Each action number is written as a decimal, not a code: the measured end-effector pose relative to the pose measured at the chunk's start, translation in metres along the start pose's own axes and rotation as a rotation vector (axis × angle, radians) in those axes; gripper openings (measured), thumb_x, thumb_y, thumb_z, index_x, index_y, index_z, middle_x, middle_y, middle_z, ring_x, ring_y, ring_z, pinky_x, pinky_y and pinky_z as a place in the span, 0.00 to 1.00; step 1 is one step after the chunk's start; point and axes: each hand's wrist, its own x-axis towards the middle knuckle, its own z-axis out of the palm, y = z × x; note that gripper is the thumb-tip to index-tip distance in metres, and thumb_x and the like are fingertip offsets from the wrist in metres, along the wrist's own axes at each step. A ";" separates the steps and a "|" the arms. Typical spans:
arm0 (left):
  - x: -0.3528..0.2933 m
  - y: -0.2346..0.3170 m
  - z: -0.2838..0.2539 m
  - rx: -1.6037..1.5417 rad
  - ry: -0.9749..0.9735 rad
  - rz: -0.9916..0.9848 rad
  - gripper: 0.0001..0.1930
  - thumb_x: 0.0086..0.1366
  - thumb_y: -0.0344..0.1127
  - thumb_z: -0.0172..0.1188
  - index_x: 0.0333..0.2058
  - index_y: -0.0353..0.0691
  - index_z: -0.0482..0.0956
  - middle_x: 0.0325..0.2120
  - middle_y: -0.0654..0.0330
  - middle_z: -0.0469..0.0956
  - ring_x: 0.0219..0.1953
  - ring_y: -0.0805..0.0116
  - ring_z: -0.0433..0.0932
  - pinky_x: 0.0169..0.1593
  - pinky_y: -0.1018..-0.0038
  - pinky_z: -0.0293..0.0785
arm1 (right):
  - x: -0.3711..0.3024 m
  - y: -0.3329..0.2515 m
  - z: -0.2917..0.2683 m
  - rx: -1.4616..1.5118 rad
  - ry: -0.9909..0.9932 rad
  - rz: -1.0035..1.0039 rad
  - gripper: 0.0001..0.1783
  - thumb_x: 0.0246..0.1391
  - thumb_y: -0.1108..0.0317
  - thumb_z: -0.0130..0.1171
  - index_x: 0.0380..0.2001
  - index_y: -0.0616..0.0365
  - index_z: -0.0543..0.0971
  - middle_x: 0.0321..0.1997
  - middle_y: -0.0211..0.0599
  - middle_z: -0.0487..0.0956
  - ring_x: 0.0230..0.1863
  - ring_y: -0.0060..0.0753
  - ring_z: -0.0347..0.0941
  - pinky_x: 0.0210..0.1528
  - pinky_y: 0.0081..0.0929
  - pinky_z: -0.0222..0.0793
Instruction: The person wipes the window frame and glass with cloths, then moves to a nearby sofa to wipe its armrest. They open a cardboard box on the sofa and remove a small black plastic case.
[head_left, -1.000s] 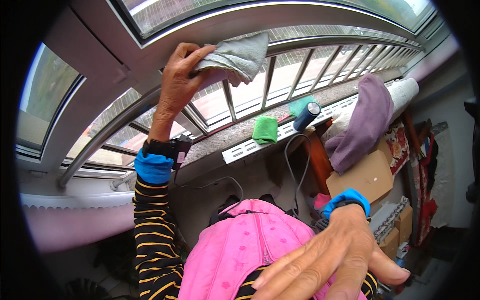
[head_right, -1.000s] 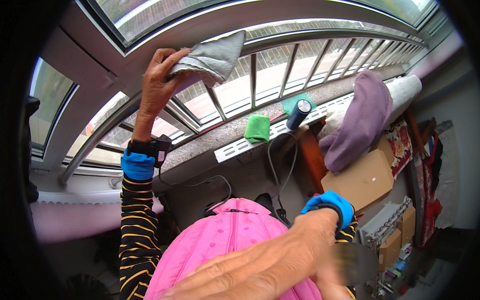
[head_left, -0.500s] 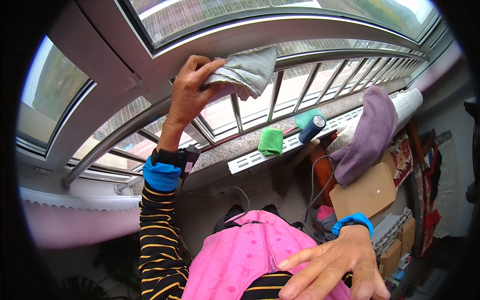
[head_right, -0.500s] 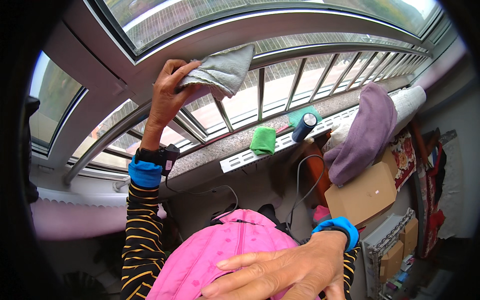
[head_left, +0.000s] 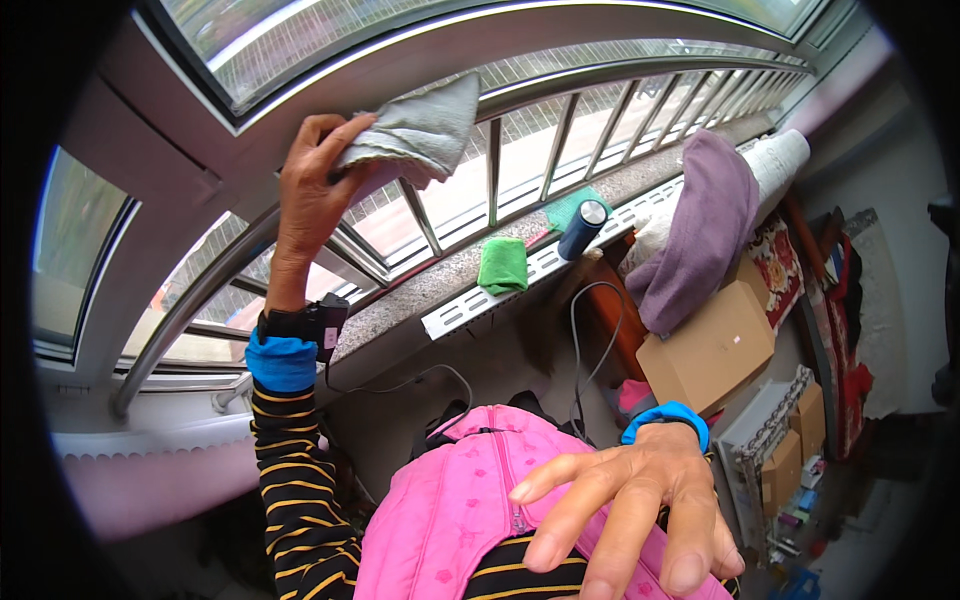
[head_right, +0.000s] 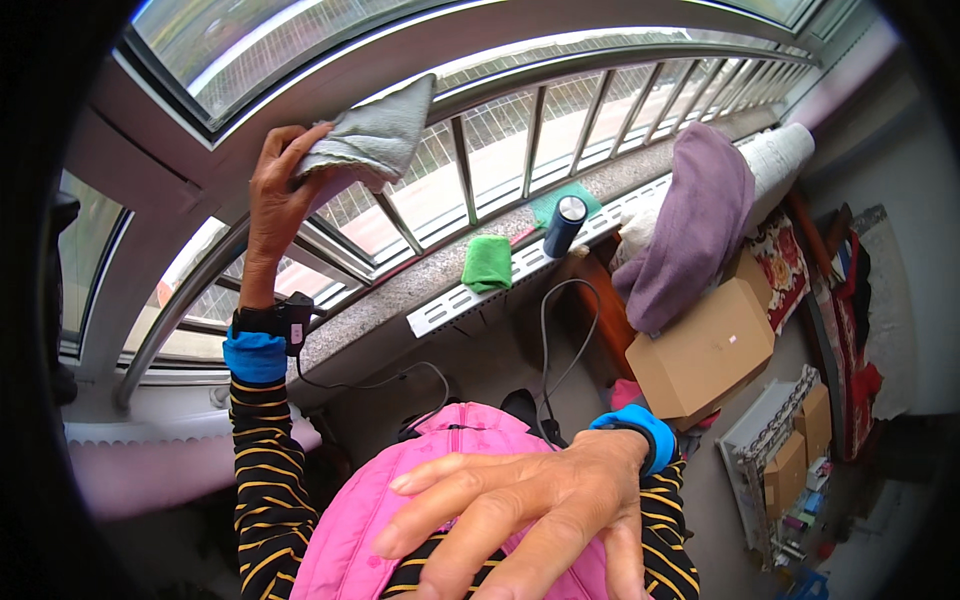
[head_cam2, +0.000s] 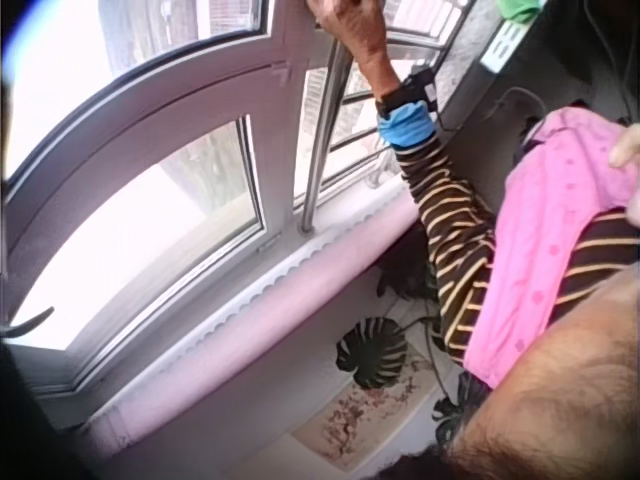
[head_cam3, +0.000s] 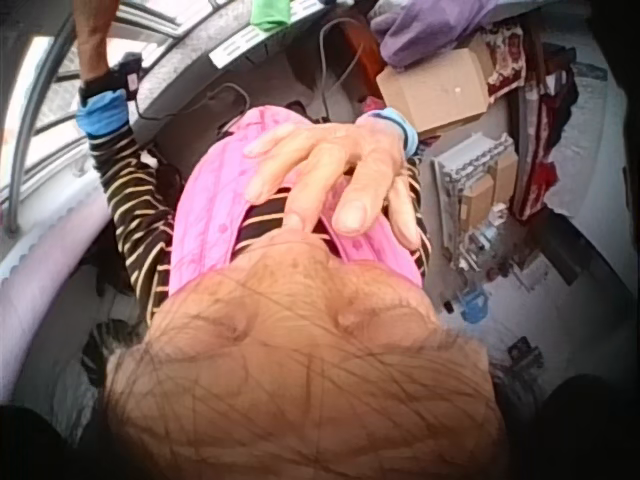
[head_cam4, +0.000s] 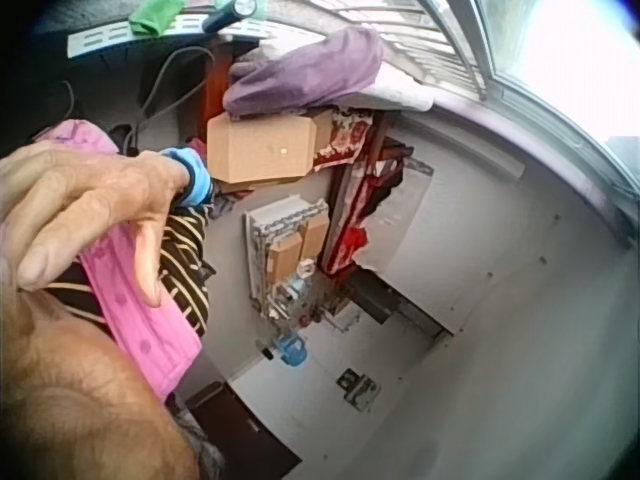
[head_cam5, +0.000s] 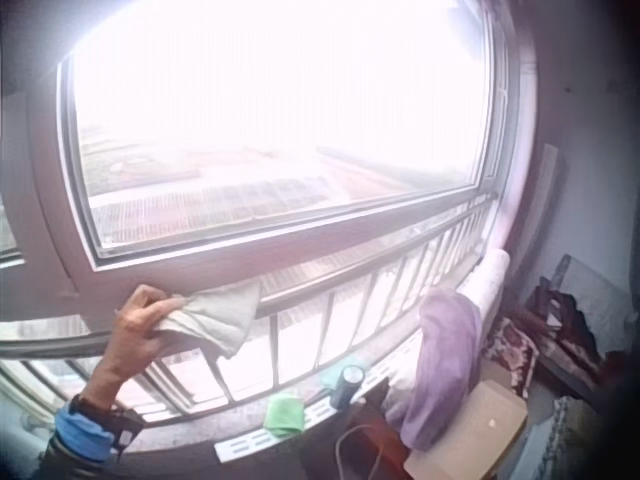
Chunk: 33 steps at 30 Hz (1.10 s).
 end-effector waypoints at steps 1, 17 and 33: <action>0.000 0.000 0.000 0.014 -0.003 0.004 0.24 0.50 0.26 0.68 0.48 0.47 0.80 0.37 0.60 0.72 0.37 0.65 0.76 0.38 0.72 0.74 | 0.003 0.004 0.002 -0.005 -0.003 -0.047 0.38 0.52 0.38 0.59 0.62 0.47 0.69 0.57 0.50 0.75 0.63 0.65 0.62 0.65 0.62 0.44; -0.001 -0.004 -0.002 0.003 -0.072 -0.016 0.22 0.55 0.26 0.66 0.51 0.46 0.79 0.43 0.59 0.70 0.45 0.66 0.74 0.46 0.75 0.74 | 0.008 -0.006 -0.001 -0.079 0.016 -0.065 0.32 0.56 0.41 0.57 0.55 0.51 0.76 0.52 0.45 0.78 0.58 0.61 0.68 0.61 0.57 0.52; -0.001 -0.004 -0.001 0.006 -0.063 -0.011 0.22 0.55 0.26 0.66 0.51 0.47 0.79 0.42 0.59 0.71 0.45 0.67 0.75 0.45 0.74 0.76 | 0.008 -0.001 -0.005 -0.071 0.035 -0.038 0.29 0.58 0.43 0.54 0.55 0.50 0.76 0.52 0.44 0.78 0.58 0.60 0.68 0.60 0.57 0.54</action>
